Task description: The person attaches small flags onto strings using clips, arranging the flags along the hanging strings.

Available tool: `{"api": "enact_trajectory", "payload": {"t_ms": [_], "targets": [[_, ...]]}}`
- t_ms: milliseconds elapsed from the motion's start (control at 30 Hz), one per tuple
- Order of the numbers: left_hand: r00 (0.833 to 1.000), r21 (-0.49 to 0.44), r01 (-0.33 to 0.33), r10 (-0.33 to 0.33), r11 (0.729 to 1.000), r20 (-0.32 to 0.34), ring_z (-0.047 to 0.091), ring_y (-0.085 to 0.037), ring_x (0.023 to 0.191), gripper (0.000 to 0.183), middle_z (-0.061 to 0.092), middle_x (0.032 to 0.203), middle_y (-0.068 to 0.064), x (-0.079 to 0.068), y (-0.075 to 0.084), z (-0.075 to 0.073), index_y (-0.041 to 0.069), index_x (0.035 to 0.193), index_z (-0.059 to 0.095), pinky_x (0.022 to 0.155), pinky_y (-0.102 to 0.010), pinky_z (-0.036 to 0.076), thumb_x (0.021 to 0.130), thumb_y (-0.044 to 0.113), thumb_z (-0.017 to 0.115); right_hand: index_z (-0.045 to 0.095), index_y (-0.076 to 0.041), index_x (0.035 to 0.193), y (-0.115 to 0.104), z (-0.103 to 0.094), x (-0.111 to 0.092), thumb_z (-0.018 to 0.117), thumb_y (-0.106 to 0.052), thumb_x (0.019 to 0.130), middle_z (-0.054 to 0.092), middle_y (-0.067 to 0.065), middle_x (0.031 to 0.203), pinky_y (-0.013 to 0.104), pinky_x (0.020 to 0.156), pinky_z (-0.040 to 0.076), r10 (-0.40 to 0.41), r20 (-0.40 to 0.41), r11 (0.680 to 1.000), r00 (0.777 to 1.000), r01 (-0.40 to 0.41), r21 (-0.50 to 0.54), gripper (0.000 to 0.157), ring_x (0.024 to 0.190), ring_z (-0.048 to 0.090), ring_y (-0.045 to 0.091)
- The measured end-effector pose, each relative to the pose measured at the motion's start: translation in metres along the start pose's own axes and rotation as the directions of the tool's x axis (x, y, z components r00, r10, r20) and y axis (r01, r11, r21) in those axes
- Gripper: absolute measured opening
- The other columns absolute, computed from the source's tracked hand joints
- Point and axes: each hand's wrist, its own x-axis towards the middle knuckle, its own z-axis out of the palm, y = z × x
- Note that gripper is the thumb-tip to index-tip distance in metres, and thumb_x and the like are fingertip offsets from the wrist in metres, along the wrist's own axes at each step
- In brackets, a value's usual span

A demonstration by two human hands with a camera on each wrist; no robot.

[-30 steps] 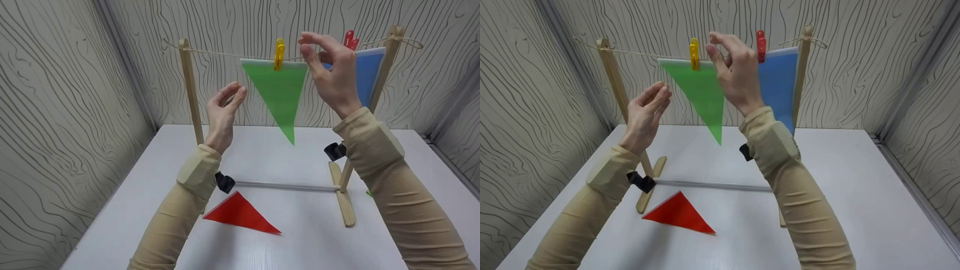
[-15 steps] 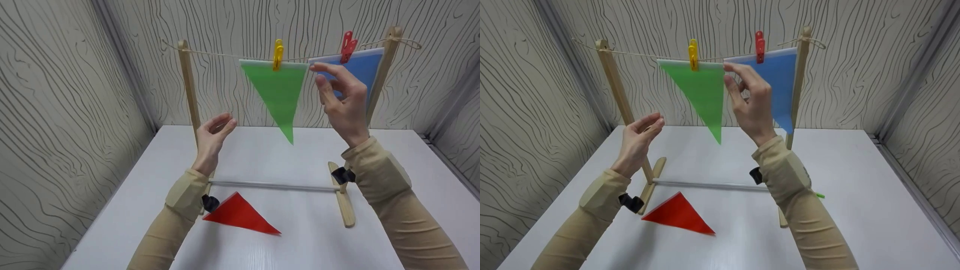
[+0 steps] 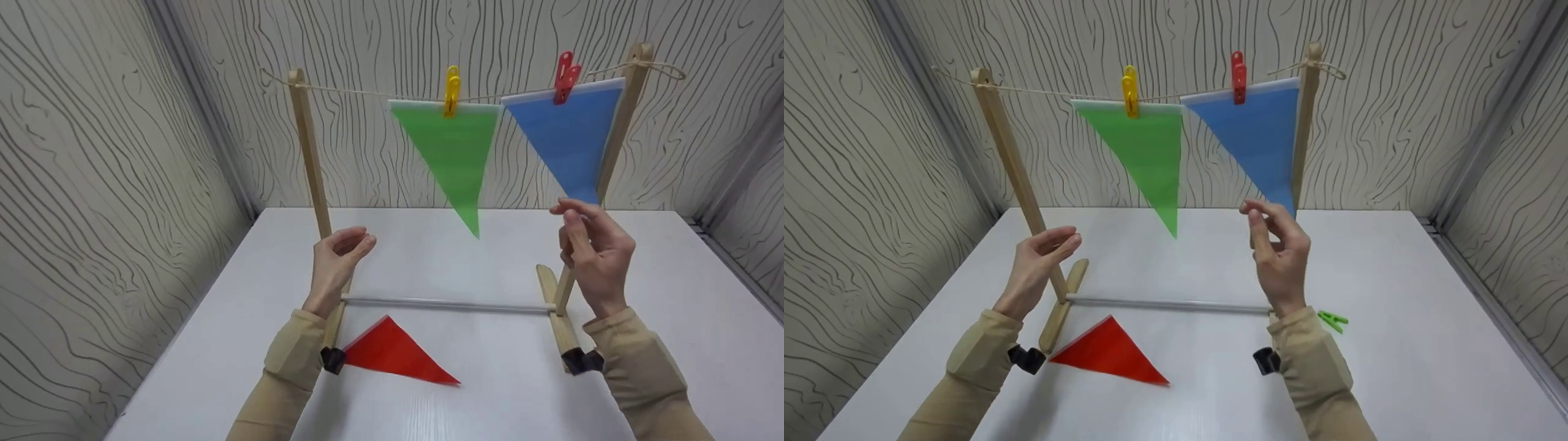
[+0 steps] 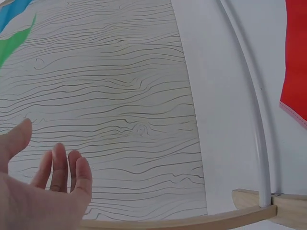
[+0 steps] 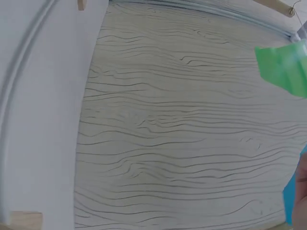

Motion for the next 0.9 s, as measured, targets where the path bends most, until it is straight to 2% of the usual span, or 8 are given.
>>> {"api": "enact_trajectory", "payload": {"t_ms": [167,300,367,433,600,667,767,900], "targets": [[1.0,0.069,0.026,-0.027,0.997,0.007,0.066,-0.023,0.105,0.034,0.071,0.115,-0.017,-0.009,-0.021,-0.006,0.0,0.12,0.068,0.092,-0.028,0.056,0.092,0.018,0.074,0.065,0.014,0.115,0.014,-0.029,-0.028,0.05,0.009,0.099,0.074,0.001,0.094,0.016,0.039,0.034,0.096,-0.121,0.995,0.988,-0.094,0.022,0.023,0.052,0.047,0.01],[0.998,0.119,0.06,-0.063,0.991,0.022,0.068,-0.024,0.103,0.034,0.072,0.114,-0.018,-0.018,-0.039,-0.012,0.0,0.12,0.068,0.091,-0.03,0.058,0.092,0.018,0.074,0.066,0.013,0.115,0.024,-0.05,-0.047,0.054,0.006,0.099,0.074,0.003,0.091,0.013,0.041,0.039,0.206,-0.258,0.979,0.944,-0.199,0.052,0.021,0.055,0.05,0.009],[0.996,0.156,0.077,-0.083,0.985,0.031,0.068,-0.023,0.101,0.033,0.072,0.111,-0.018,-0.022,-0.047,-0.014,0.0,0.119,0.069,0.091,-0.032,0.058,0.092,0.018,0.073,0.065,0.013,0.115,0.029,-0.06,-0.056,0.056,0.004,0.098,0.073,0.003,0.088,0.014,0.042,0.041,0.279,-0.335,0.959,0.9,-0.281,0.044,0.021,0.057,0.049,0.011],[0.994,0.205,0.095,-0.105,0.974,0.04,0.067,-0.022,0.098,0.032,0.073,0.108,-0.017,-0.026,-0.055,-0.016,0.0,0.118,0.069,0.09,-0.033,0.059,0.092,0.018,0.073,0.066,0.011,0.115,0.033,-0.069,-0.064,0.059,0.001,0.098,0.073,0.002,0.087,0.014,0.043,0.043,0.351,-0.419,0.926,0.838,-0.378,0.021,0.021,0.058,0.049,0.011],[0.984,0.323,0.136,-0.167,0.937,0.069,0.066,-0.02,0.093,0.03,0.073,0.105,-0.016,-0.034,-0.07,-0.02,-0.001,0.116,0.069,0.089,-0.038,0.06,0.091,0.015,0.073,0.072,-0.005,0.108,0.043,-0.096,-0.084,0.064,-0.002,0.095,0.072,-0.007,0.086,0.013,0.049,0.047,0.486,-0.57,0.802,0.662,-0.597,-0.009,0.016,0.064,0.052,0.009],[0.978,0.357,0.153,-0.194,0.921,0.08,0.066,-0.02,0.092,0.03,0.073,0.104,-0.016,-0.037,-0.074,-0.021,-0.002,0.116,0.068,0.089,-0.039,0.06,0.091,0.014,0.073,0.073,-0.013,0.103,0.047,-0.105,-0.09,0.062,-0.001,0.095,0.07,-0.01,0.085,0.012,0.052,0.049,0.522,-0.597,0.755,0.609,-0.655,-0.007,0.019,0.067,0.055,0.006],[0.971,0.393,0.168,-0.22,0.904,0.092,0.066,-0.019,0.088,0.031,0.072,0.101,-0.015,-0.042,-0.079,-0.022,-0.003,0.116,0.068,0.088,-0.038,0.06,0.09,0.011,0.073,0.073,-0.018,0.099,0.049,-0.115,-0.097,0.058,0.003,0.094,0.069,-0.014,0.084,0.012,0.056,0.051,0.563,-0.619,0.702,0.548,-0.713,0.007,0.026,0.069,0.058,0.003],[0.966,0.444,0.165,-0.234,0.881,0.106,0.064,-0.018,0.085,0.032,0.072,0.098,-0.013,-0.047,-0.086,-0.023,-0.004,0.115,0.068,0.084,-0.037,0.06,0.087,0.009,0.075,0.071,-0.022,0.098,0.049,-0.126,-0.104,0.056,0.005,0.093,0.066,-0.017,0.083,0.01,0.06,0.051,0.588,-0.632,0.647,0.505,-0.762,-0.007,0.031,0.073,0.061,-0.002]]}}
